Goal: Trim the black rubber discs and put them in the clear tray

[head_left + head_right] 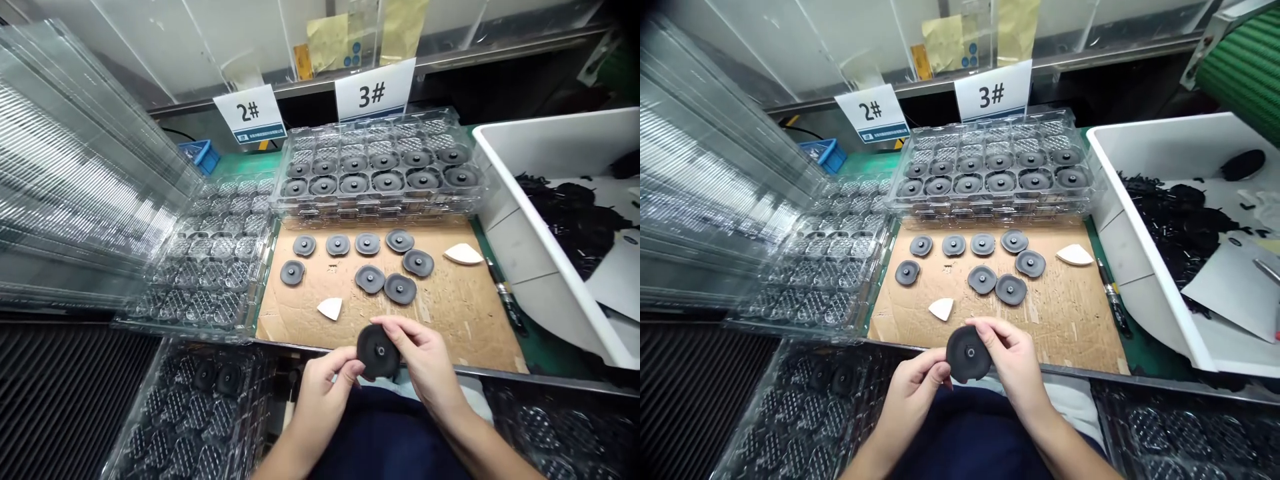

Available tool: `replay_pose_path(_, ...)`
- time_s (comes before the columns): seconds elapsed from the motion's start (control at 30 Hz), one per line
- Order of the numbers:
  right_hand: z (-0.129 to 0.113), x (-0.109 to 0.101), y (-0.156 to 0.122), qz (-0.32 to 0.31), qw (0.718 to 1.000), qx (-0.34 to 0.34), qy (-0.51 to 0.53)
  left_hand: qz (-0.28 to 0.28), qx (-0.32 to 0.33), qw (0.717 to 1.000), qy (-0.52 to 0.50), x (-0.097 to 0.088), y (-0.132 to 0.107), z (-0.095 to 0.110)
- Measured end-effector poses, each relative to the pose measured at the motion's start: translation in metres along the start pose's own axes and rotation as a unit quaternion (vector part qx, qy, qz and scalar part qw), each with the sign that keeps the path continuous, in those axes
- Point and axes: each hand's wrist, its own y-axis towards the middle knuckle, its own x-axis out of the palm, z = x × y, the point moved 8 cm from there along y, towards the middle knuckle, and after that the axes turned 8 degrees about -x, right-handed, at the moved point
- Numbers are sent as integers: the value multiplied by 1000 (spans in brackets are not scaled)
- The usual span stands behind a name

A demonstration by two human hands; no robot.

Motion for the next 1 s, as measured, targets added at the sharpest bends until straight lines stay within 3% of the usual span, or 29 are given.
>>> replay_pose_path(0.2, -2, -8, -2, 1, 999, 2, -35, -21, -42, 999, -25, 10, 6, -10)
replay_pose_path(0.33, -19, -12, -4, -9, 992, -67, -105, 6, -62, 997, -36, 7, 10, -10)
replay_pose_path(0.43, -22, -1, -8, -87, 982, -100, -134, 39, -81, 995, -48, -2, 8, -22)
replay_pose_path(0.53, -2, 13, -13, -187, 964, -93, -163, 90, -117, 988, -46, -26, -7, -58)
replay_pose_path(0.63, 31, 21, -10, -233, 943, -89, -222, 200, -178, 963, -6, -82, -45, -111)
replay_pose_path(0.73, 64, 31, -6, -288, 916, -92, -265, 326, -242, 912, 51, -163, -103, -157)
replay_pose_path(0.83, 83, 34, -3, -320, 896, -88, -295, 413, -282, 859, 109, -247, -149, -184)
replay_pose_path(0.93, 90, 37, -2, -348, 880, -78, -314, 474, -291, 812, 178, -314, -161, -195)
replay_pose_path(1.0, 90, 39, -2, -348, 876, -75, -326, 497, -288, 790, 214, -341, -150, -202)
